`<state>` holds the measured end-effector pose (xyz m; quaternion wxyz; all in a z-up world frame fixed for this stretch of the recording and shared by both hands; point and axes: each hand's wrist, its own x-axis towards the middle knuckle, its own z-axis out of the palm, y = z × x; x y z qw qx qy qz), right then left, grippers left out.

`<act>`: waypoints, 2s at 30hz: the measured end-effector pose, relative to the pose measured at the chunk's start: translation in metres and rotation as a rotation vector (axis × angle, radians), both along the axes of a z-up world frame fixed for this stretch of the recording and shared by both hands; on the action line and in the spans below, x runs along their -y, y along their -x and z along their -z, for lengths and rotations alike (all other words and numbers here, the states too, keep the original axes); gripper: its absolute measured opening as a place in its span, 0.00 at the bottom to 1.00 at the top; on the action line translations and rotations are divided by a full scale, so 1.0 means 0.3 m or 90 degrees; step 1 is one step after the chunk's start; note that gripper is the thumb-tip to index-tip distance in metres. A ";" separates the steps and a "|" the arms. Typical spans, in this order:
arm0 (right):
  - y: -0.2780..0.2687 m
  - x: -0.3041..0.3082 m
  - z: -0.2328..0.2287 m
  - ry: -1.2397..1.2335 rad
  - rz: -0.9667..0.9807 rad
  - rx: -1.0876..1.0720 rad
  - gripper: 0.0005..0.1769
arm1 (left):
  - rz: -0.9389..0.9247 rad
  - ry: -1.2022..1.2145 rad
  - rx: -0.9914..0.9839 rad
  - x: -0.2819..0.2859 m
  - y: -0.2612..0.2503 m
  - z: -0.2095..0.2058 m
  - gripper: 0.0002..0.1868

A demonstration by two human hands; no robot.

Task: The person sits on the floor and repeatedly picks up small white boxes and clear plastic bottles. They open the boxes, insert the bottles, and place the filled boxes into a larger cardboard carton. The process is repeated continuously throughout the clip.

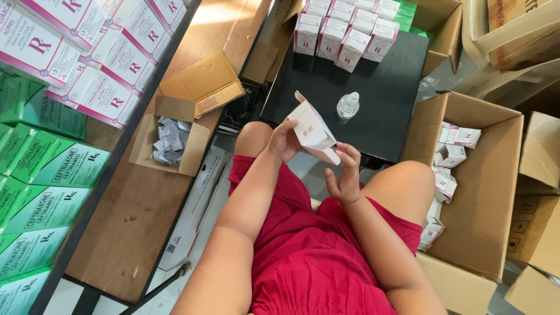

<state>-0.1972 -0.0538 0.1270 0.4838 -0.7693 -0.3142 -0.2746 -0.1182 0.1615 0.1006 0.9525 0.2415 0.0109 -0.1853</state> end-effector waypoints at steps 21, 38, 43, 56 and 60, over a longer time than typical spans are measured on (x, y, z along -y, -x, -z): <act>-0.173 0.114 0.332 -0.403 -0.159 -0.544 0.17 | -0.197 -0.574 0.412 0.040 -0.020 0.087 0.24; -0.207 0.177 0.284 -0.567 -0.254 -0.639 0.23 | -0.026 -0.376 0.287 0.051 -0.066 0.229 0.32; -0.203 0.165 0.272 -0.462 -0.279 -0.624 0.27 | 0.022 -0.447 0.010 0.061 -0.099 0.200 0.24; -0.148 0.151 0.244 -0.219 -0.261 -0.747 0.34 | 0.005 -0.280 0.041 0.022 -0.074 0.185 0.20; -0.134 0.099 0.254 -0.003 -0.107 -0.564 0.16 | -0.006 -0.343 0.047 0.039 -0.067 0.144 0.20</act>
